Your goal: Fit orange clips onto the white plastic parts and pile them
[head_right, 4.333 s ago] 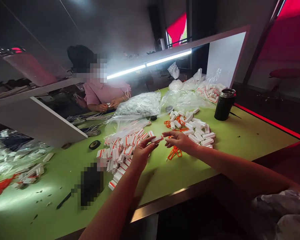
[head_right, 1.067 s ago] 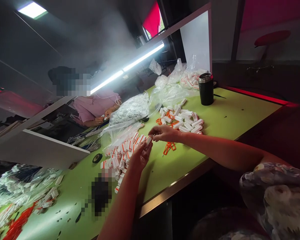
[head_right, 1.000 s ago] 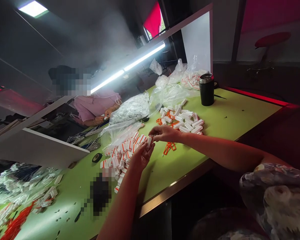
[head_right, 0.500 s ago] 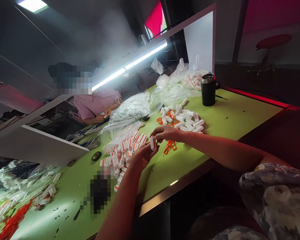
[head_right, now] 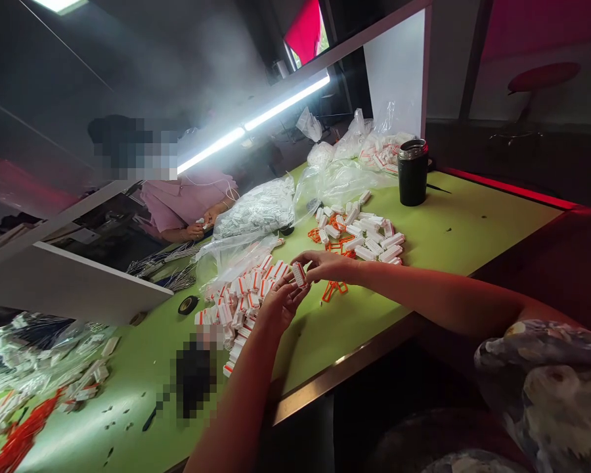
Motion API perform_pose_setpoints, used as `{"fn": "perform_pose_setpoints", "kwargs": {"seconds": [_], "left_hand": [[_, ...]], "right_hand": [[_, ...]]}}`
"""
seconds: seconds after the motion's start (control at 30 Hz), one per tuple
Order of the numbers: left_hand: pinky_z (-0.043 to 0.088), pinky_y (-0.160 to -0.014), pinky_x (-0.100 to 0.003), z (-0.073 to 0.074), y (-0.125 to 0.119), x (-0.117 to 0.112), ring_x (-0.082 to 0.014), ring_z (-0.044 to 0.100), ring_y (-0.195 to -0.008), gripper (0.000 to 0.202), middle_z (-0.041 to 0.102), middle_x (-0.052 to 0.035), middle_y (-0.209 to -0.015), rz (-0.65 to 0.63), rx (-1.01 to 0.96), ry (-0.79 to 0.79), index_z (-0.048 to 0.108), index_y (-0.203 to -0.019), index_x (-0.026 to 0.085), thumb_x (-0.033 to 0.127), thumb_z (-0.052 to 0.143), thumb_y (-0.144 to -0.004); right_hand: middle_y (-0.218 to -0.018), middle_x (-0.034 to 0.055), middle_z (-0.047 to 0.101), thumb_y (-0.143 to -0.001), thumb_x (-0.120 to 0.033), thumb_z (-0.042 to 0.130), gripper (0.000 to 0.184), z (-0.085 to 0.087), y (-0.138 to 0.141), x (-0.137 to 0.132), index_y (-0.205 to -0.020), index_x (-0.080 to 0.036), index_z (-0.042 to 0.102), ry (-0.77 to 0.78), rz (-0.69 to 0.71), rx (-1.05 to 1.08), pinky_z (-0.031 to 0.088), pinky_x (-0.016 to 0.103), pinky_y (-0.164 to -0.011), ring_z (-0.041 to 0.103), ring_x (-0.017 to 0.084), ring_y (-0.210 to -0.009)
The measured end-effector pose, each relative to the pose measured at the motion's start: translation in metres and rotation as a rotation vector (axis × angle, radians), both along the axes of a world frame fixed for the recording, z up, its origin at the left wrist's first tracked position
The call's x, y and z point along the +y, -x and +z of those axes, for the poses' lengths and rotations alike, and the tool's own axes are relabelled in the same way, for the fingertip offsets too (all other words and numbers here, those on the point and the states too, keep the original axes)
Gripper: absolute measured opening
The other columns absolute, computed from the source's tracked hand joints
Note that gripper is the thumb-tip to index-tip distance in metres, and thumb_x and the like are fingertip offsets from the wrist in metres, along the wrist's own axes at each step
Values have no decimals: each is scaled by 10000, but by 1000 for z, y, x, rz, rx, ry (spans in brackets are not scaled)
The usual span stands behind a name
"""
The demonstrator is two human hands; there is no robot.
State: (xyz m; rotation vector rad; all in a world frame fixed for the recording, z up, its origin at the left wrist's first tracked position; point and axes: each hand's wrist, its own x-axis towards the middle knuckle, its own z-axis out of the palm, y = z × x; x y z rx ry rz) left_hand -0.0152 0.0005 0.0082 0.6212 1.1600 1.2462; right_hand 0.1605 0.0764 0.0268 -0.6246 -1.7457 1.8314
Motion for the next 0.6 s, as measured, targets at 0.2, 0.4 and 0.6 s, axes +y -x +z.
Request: {"fn": "perform_pose_setpoints", "kwargs": {"seconds": [0.2, 0.4, 0.6], "left_hand": [[557, -933, -363, -3, -2, 0, -191, 741, -846, 449, 763, -65, -925, 51, -11, -9, 626, -1032, 159, 126, 780, -611], [554, -912, -364, 0, -7, -2, -195, 735, -851, 363, 763, -65, -890, 80, 9, -33, 650, -911, 155, 172, 803, -582], [548, -901, -441, 5, -12, -5, -217, 723, -768, 402, 754, -83, -810, 63, 54, -103, 682, -891, 117, 239, 856, -550]], "right_hand": [[-1009, 31, 681, -630, -116, 625, 559, -6, 3, -3, -1187, -172, 617, -61, -18, 7, 508, 264, -754, 627, 149, -849], [-1096, 53, 671, -660, -168, 630, 513, -9, 6, -8, -1173, -165, 614, -112, -73, 31, 525, 293, -784, 639, 169, -891], [-998, 72, 715, -713, -269, 654, 422, -12, 3, -2, -1119, -157, 628, -96, -112, 16, 538, 317, -758, 671, 202, -881]]}}
